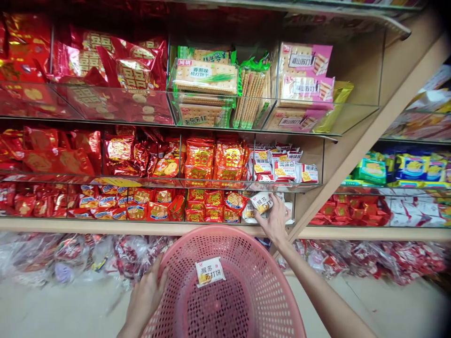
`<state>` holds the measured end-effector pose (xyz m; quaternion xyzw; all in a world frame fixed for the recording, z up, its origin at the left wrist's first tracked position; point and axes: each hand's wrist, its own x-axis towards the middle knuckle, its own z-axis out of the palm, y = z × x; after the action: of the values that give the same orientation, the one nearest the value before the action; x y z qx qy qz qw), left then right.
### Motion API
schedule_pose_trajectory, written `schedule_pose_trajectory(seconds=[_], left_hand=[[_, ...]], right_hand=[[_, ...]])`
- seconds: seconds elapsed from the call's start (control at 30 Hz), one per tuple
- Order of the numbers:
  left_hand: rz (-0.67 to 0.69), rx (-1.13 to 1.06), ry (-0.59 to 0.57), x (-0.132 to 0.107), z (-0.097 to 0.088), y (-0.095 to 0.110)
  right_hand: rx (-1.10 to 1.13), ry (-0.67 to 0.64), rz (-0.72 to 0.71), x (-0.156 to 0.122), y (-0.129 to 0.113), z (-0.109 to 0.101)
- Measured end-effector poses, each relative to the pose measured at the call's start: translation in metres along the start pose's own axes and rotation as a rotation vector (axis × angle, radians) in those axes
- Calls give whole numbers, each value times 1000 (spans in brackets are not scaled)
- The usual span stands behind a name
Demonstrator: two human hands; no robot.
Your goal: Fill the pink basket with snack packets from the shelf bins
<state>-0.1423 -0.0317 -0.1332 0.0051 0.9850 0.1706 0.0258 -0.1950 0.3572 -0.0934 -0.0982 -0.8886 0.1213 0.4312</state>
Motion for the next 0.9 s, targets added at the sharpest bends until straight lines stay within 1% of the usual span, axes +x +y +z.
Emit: schedule_pose_trajectory(seconds=[0.1, 0.23, 0.27, 0.3, 0.33, 0.37, 0.4, 0.43, 0.5, 0.53, 0.57, 0.6, 0.63, 0.7, 0.8, 0.9], left_hand=[[-7, 5, -3, 0, -1, 0], [-1, -20, 25, 0, 1, -11], [1, -20, 28, 0, 2, -10], [9, -7, 53, -1, 3, -5], [34, 17, 103, -1, 3, 5], [80, 55, 171, -2, 5, 21], [168, 110, 298, -2, 6, 42], [319, 161, 390, 0, 9, 67], [735, 242, 408, 7, 14, 122], [853, 268, 417, 13, 17, 146], [891, 275, 452, 20, 19, 167], [882, 279, 470, 28, 21, 182], [868, 281, 480, 35, 23, 193], [839, 286, 486, 45, 25, 199], [853, 310, 475, 45, 29, 192], [884, 324, 456, 36, 32, 184]], right_hand=[[8, -5, -15, -2, 4, -6], [12, -7, -37, -3, 6, -9], [10, 0, -27, -3, 6, -8], [7, 7, -8, -2, 6, -6], [3, 17, 15, -2, 6, -3], [0, 26, 36, -1, 5, 1], [-3, 36, 55, -1, 3, 4], [-3, 47, 73, -1, 2, 7], [7, 70, 108, -1, -2, 13], [13, 82, 124, -1, -3, 14], [20, 90, 137, -1, -4, 14], [25, 98, 143, -1, -5, 13], [28, 103, 144, -1, -4, 12], [38, 110, 148, -2, -2, 7], [62, 116, 160, -6, 3, -2], [79, 119, 162, -15, 6, -10]])
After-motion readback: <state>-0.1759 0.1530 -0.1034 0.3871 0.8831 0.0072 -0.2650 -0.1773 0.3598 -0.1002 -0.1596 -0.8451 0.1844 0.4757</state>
